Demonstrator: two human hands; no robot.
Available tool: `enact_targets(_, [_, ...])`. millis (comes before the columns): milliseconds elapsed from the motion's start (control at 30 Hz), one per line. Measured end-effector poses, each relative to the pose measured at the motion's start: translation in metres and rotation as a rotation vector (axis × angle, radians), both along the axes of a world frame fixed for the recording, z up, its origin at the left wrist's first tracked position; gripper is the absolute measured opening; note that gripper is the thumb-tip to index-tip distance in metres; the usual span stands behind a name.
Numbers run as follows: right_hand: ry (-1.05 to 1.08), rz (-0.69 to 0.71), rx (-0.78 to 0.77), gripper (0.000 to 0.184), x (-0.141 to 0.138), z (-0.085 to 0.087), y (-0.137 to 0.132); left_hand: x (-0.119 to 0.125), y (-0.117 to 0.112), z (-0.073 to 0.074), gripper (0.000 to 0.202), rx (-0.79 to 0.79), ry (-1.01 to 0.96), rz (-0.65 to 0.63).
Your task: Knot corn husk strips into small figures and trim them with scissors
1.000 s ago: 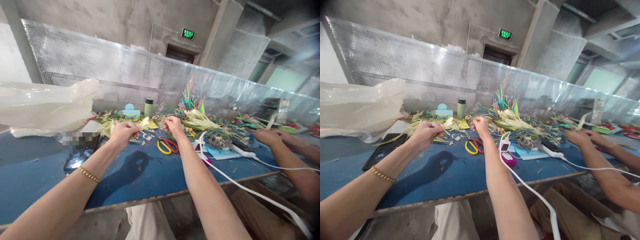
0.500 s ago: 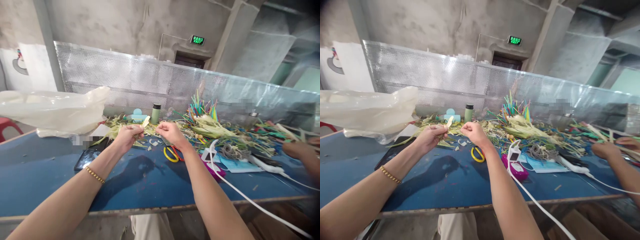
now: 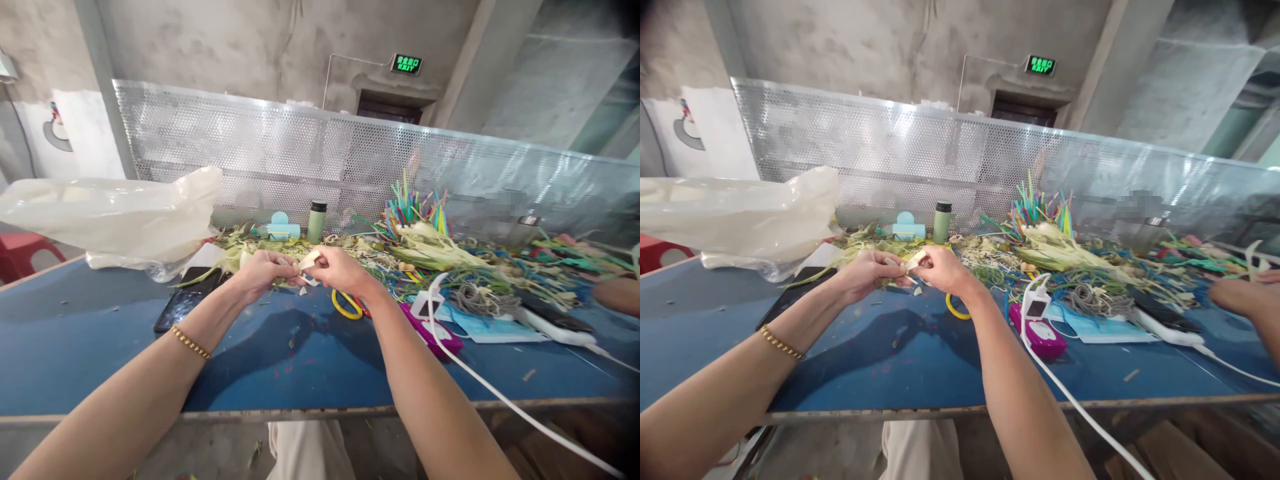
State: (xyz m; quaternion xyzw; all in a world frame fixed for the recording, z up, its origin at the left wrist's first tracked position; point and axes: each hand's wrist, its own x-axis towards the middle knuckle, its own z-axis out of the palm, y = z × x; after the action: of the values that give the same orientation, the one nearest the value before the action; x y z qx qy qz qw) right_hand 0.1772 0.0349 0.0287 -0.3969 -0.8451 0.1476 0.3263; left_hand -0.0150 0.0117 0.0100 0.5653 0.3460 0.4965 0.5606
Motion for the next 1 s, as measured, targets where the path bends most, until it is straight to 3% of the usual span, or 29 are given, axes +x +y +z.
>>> enact_targets(100, [0.029,-0.01,-0.054,0.013,0.01,0.005,0.002,-0.006,0.005,0.002,0.014,0.004,-0.025,0.055])
enact_targets(267, [0.069,-0.091,0.142,0.013,0.014,0.008,0.006,-0.012,0.013,0.0,0.013,0.002,-0.099,0.13])
enact_targets(433, [-0.076,-0.213,0.31,0.011,0.016,0.008,0.006,-0.009,0.015,-0.001,0.011,-0.036,-0.176,0.21])
enact_targets(567, [-0.165,-0.158,0.29,0.014,0.011,0.004,0.004,-0.005,0.01,0.0,0.011,-0.06,-0.19,0.163])
enact_targets(800, [-0.063,-0.022,0.258,0.015,0.003,0.001,0.0,0.002,0.002,-0.002,0.001,-0.154,-0.109,-0.09])
enact_targets(1000, [-0.084,-0.053,0.248,0.015,0.005,0.003,-0.002,0.0,0.005,-0.001,0.006,-0.116,-0.158,0.004])
